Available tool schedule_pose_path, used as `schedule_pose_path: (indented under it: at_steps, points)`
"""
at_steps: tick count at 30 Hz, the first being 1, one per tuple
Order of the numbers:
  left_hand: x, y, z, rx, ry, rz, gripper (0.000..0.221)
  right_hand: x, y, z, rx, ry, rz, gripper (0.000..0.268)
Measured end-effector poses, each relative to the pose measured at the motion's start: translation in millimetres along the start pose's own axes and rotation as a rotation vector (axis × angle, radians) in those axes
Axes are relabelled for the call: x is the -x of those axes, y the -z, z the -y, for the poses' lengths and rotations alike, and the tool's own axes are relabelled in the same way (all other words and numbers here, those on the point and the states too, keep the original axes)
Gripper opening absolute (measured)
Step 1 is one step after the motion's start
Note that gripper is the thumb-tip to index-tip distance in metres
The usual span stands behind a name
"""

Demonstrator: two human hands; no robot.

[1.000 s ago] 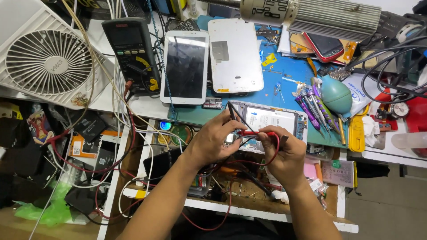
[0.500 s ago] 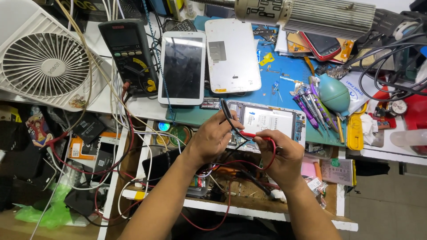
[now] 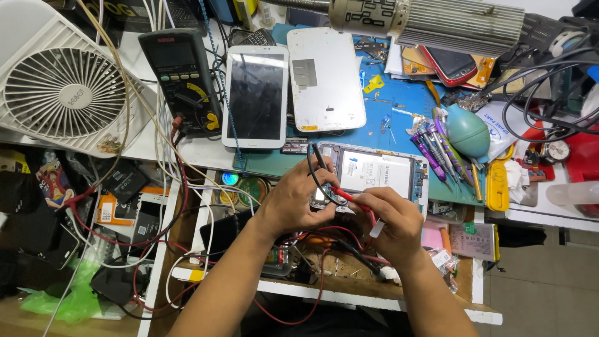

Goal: Testing the internal components and battery of a tablet using a multimeter and probes on a repair bench.

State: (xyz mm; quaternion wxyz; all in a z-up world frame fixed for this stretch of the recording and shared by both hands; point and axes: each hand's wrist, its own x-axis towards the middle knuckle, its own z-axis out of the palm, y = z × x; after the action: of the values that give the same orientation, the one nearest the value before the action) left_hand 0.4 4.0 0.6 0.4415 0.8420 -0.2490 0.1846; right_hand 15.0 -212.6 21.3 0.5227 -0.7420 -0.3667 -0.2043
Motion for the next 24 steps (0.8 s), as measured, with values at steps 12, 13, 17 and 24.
schedule_pose_path:
  at_steps: [12,13,17,24]
  points:
    - [1,-3,0,-0.013,0.022,0.022,0.018,0,-1,-2,-0.002,0.086,0.000,0.013]
    - [1,-3,0,-0.014,0.019,0.014,0.018,-1,-1,-1,-0.008,0.089,-0.003,0.013]
    - [-1,-3,-1,-0.015,0.015,0.002,0.018,-3,-4,2,0.046,0.114,-0.031,0.009]
    - [2,-8,6,-0.053,0.026,0.024,0.019,1,22,-3,0.115,0.099,0.009,0.028]
